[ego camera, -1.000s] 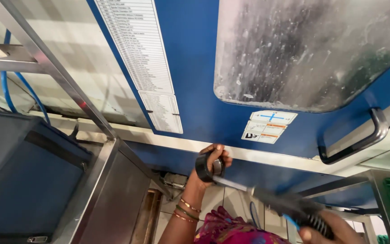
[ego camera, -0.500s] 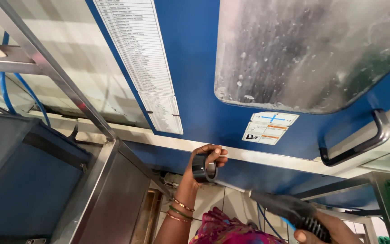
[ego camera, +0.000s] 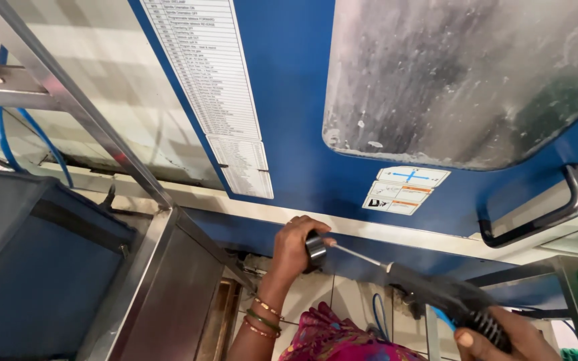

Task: Operate a CNC lathe to machine a metal part, use an air gun to clean it, and verify dimensions on a gauge.

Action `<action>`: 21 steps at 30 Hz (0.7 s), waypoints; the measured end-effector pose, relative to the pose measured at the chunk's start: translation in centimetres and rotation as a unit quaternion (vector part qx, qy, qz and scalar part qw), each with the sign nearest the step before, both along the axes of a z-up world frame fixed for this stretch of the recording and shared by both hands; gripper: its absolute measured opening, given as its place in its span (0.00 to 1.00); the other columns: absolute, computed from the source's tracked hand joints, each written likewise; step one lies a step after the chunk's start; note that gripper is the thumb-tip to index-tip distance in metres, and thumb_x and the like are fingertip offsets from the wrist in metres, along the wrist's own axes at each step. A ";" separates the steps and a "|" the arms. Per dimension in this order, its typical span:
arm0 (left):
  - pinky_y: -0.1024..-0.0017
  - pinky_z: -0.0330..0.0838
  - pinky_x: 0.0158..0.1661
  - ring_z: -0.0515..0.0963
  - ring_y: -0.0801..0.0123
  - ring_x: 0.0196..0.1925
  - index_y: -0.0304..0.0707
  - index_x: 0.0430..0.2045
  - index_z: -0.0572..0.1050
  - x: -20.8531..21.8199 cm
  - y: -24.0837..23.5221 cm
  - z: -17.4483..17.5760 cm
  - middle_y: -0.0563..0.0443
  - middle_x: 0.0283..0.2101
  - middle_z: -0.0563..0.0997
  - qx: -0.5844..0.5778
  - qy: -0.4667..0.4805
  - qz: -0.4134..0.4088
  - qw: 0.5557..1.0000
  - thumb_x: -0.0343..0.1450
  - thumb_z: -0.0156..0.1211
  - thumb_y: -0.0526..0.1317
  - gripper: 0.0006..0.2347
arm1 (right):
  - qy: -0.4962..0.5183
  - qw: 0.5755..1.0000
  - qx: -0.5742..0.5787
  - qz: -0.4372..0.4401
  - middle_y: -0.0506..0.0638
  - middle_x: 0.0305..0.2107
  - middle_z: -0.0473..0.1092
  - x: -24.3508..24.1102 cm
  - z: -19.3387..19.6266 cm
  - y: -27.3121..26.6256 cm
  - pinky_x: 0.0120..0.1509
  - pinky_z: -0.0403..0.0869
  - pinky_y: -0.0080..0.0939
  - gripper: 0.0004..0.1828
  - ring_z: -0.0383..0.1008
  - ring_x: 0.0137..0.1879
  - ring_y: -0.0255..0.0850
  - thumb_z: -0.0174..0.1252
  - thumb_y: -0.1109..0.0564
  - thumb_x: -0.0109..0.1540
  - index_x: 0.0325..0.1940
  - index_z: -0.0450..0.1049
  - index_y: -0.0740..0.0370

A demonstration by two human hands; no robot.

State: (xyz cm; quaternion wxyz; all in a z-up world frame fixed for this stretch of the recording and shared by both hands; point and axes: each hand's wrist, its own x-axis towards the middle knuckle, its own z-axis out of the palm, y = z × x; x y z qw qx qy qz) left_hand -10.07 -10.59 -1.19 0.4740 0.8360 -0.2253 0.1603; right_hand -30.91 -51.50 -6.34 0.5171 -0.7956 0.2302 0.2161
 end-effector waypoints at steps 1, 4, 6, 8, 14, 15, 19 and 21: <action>0.67 0.79 0.35 0.84 0.62 0.32 0.34 0.32 0.84 0.6 0.0 -1.5 0.45 0.31 0.86 -0.001 -0.001 -0.001 1.000 0.62 0.74 0.38 0.09 | -0.001 1.000 -0.001 -0.001 0.58 0.25 0.71 0.4 0.6 0.0 0.27 0.77 0.43 0.33 0.74 0.25 0.44 0.71 0.43 0.60 0.54 0.68 0.72; 0.64 0.83 0.43 0.87 0.65 0.41 0.30 0.38 0.80 2.0 0.3 -5.2 0.44 0.41 0.84 -0.333 0.251 -0.146 0.897 0.69 0.60 0.34 0.08 | 0.011 1.000 0.013 -0.016 0.61 0.25 0.72 1.4 1.5 0.7 0.25 0.76 0.47 0.35 0.76 0.23 0.49 0.69 0.40 0.60 0.55 0.68 0.72; 0.62 0.83 0.45 0.86 0.56 0.40 0.27 0.41 0.80 2.5 0.6 -6.2 0.36 0.44 0.85 -0.498 0.406 -0.172 0.747 0.71 0.61 0.37 0.11 | 0.002 1.000 -0.011 0.006 0.59 0.24 0.72 1.6 1.2 1.7 0.25 0.76 0.48 0.36 0.75 0.24 0.47 0.69 0.39 0.58 0.60 0.70 0.64; 0.61 0.83 0.47 0.86 0.56 0.43 0.28 0.45 0.79 2.5 0.5 -6.8 0.37 0.45 0.84 -0.497 0.369 -0.216 0.755 0.72 0.61 0.36 0.11 | -0.012 0.999 0.031 0.032 0.57 0.24 0.73 1.1 0.8 2.4 0.27 0.77 0.45 0.37 0.75 0.25 0.46 0.70 0.39 0.57 0.61 0.68 0.62; 0.59 0.82 0.49 0.86 0.54 0.47 0.29 0.49 0.77 2.7 0.5 -5.9 0.37 0.46 0.83 -0.557 0.353 -0.286 0.696 0.75 0.60 0.37 0.12 | -0.005 0.999 0.032 -0.017 0.58 0.22 0.71 2.2 4.0 4.9 0.28 0.74 0.45 0.35 0.75 0.25 0.47 0.69 0.38 0.56 0.50 0.70 0.71; 0.60 0.82 0.48 0.86 0.54 0.47 0.29 0.49 0.77 2.8 0.6 -5.6 0.37 0.46 0.84 -0.586 0.363 -0.277 0.670 0.73 0.61 0.38 0.13 | 0.019 1.000 -0.002 -0.014 0.60 0.24 0.71 2.4 4.1 5.0 0.29 0.71 0.45 0.35 0.74 0.25 0.47 0.68 0.37 0.60 0.50 0.69 0.73; 0.57 0.82 0.49 0.86 0.54 0.46 0.28 0.49 0.77 3.4 1.1 -6.3 0.37 0.45 0.83 -0.565 0.364 -0.253 0.696 0.75 0.60 0.36 0.11 | 0.043 0.998 0.035 -0.003 0.57 0.18 0.71 2.3 4.8 7.4 0.27 0.73 0.46 0.34 0.75 0.22 0.48 0.67 0.35 0.54 0.49 0.72 0.66; 0.60 0.81 0.41 0.84 0.58 0.36 0.27 0.44 0.79 3.7 1.3 -5.9 0.39 0.39 0.84 -0.495 0.409 -0.153 0.751 0.74 0.60 0.33 0.08 | 0.037 0.998 0.038 -0.018 0.57 0.18 0.73 2.4 5.5 8.2 0.27 0.72 0.46 0.34 0.73 0.22 0.47 0.70 0.38 0.53 0.48 0.72 0.68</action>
